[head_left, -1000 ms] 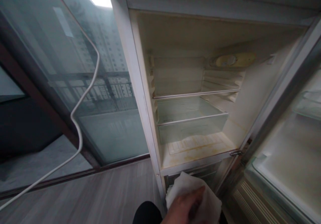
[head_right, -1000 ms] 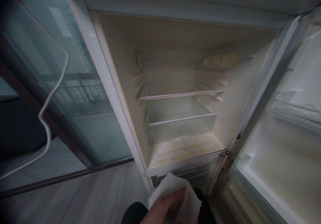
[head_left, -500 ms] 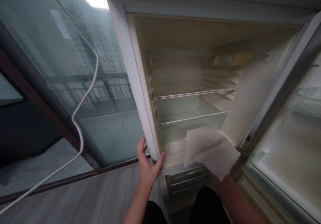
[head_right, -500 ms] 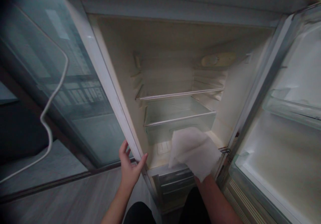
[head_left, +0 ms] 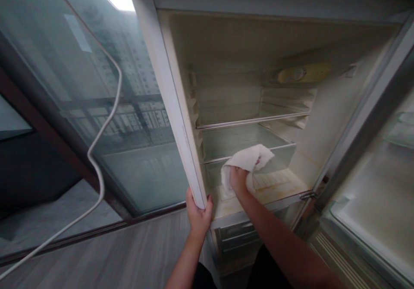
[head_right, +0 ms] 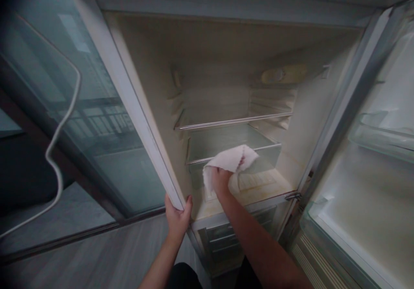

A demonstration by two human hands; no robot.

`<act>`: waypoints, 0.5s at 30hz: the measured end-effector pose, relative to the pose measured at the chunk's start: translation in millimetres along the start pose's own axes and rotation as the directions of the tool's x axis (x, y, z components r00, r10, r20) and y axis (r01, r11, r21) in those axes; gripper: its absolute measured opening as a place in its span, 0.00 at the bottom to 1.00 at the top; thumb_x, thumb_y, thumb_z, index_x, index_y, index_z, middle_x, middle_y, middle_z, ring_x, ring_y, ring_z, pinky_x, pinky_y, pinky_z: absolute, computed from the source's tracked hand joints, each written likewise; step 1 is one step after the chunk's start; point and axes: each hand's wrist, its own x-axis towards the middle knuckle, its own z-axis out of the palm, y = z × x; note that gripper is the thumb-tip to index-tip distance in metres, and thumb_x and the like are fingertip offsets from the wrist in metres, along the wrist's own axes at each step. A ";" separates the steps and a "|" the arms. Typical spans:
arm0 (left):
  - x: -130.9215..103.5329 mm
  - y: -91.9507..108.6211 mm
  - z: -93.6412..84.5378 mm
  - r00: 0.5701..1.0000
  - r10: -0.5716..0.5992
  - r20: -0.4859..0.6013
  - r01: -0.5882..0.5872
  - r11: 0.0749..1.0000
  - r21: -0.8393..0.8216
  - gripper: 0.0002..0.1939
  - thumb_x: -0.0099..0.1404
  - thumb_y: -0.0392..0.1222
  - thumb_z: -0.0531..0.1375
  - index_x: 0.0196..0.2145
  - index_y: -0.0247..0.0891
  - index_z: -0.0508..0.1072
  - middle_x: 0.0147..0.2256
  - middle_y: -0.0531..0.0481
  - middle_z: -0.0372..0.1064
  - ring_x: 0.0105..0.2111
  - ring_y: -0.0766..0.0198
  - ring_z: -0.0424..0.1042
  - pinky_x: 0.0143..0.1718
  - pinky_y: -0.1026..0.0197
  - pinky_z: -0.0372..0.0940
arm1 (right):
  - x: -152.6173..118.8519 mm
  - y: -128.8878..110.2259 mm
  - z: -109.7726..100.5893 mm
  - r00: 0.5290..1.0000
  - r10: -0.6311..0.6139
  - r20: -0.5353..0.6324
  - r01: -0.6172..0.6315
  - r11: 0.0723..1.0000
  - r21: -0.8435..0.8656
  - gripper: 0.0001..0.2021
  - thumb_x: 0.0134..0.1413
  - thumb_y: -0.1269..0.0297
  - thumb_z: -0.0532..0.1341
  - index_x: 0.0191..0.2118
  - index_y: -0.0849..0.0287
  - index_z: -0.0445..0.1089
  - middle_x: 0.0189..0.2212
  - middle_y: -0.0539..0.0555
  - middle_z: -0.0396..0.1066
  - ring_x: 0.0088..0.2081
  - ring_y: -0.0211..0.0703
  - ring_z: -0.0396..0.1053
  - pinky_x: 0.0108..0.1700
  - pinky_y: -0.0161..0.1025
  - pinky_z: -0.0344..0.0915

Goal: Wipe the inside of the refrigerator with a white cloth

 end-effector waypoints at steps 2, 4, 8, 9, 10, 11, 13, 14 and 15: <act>-0.8 -2.7 1.5 1.000 0.003 0.003 -0.003 1.000 -0.002 0.33 0.63 0.48 0.64 0.61 0.36 0.60 0.51 0.39 0.67 0.53 0.50 0.68 0.58 0.46 0.62 | -26.9 -3.3 11.7 0.986 -0.109 0.128 0.133 0.970 -0.205 0.40 0.58 0.56 0.56 0.69 0.79 0.50 0.70 0.78 0.41 0.72 0.73 0.29 0.68 0.70 0.32; -1.1 -4.5 2.3 1.000 0.002 0.000 -0.002 1.000 -0.008 0.33 0.62 0.49 0.65 0.61 0.37 0.61 0.52 0.40 0.66 0.53 0.50 0.68 0.59 0.47 0.62 | -47.4 -1.6 16.8 0.883 -0.309 0.353 0.412 0.871 -0.268 0.44 0.56 0.54 0.61 0.72 0.72 0.47 0.73 0.71 0.31 0.71 0.75 0.19 0.68 0.70 0.23; -0.7 -2.6 1.4 1.000 -0.009 0.004 0.010 1.000 -0.020 0.34 0.62 0.50 0.65 0.61 0.38 0.60 0.52 0.40 0.66 0.54 0.51 0.68 0.59 0.47 0.62 | -54.9 11.4 14.6 0.612 -0.563 0.556 0.720 0.687 -0.097 0.33 0.64 0.56 0.57 0.72 0.53 0.53 0.74 0.59 0.34 0.73 0.67 0.22 0.68 0.65 0.17; -0.3 -1.1 0.8 1.000 -0.012 0.009 0.012 1.000 -0.022 0.34 0.62 0.50 0.65 0.61 0.38 0.60 0.52 0.40 0.66 0.54 0.51 0.68 0.59 0.47 0.62 | -50.6 15.7 11.8 0.584 -0.584 0.564 0.743 0.665 -0.081 0.30 0.65 0.57 0.56 0.71 0.51 0.54 0.74 0.57 0.35 0.73 0.64 0.24 0.69 0.63 0.16; 0.0 0.6 0.0 1.000 -0.016 0.013 0.016 1.000 -0.025 0.34 0.62 0.50 0.65 0.61 0.38 0.60 0.52 0.40 0.66 0.53 0.51 0.68 0.59 0.48 0.62 | -44.8 20.5 8.2 0.568 -0.595 0.568 0.755 0.651 -0.072 0.29 0.66 0.57 0.55 0.70 0.49 0.56 0.74 0.55 0.37 0.73 0.61 0.26 0.69 0.61 0.16; 0.4 2.4 -0.7 1.000 -0.020 0.015 0.021 0.999 -0.029 0.34 0.62 0.50 0.65 0.61 0.38 0.60 0.52 0.40 0.66 0.53 0.51 0.68 0.58 0.48 0.62 | -38.1 25.9 3.6 0.563 -0.596 0.572 0.758 0.648 -0.070 0.28 0.66 0.56 0.56 0.69 0.48 0.58 0.73 0.53 0.40 0.74 0.59 0.29 0.70 0.59 0.17; 1.0 5.7 -2.0 0.999 -0.033 0.022 0.034 0.999 -0.038 0.33 0.62 0.49 0.65 0.61 0.38 0.61 0.50 0.41 0.66 0.51 0.52 0.69 0.57 0.49 0.64 | -23.8 39.2 -7.5 0.585 -0.568 0.578 0.736 0.672 -0.084 0.30 0.63 0.54 0.58 0.69 0.50 0.59 0.72 0.53 0.46 0.73 0.56 0.33 0.71 0.57 0.18; 1.1 6.9 -2.4 0.999 -0.041 0.025 0.042 0.998 -0.041 0.32 0.63 0.49 0.65 0.60 0.38 0.61 0.50 0.42 0.66 0.50 0.53 0.70 0.56 0.50 0.64 | -16.9 47.4 -13.6 0.611 -0.548 0.572 0.714 0.693 -0.100 0.32 0.60 0.53 0.60 0.69 0.53 0.59 0.72 0.55 0.48 0.73 0.57 0.35 0.71 0.58 0.19; 1.1 7.7 -2.6 0.999 -0.049 0.024 0.050 0.998 -0.044 0.32 0.63 0.49 0.65 0.60 0.37 0.61 0.49 0.42 0.67 0.49 0.54 0.70 0.55 0.51 0.65 | -10.4 56.4 -19.8 0.642 -0.528 0.556 0.692 0.712 -0.122 0.35 0.57 0.52 0.62 0.69 0.56 0.59 0.71 0.57 0.49 0.73 0.58 0.35 0.71 0.59 0.21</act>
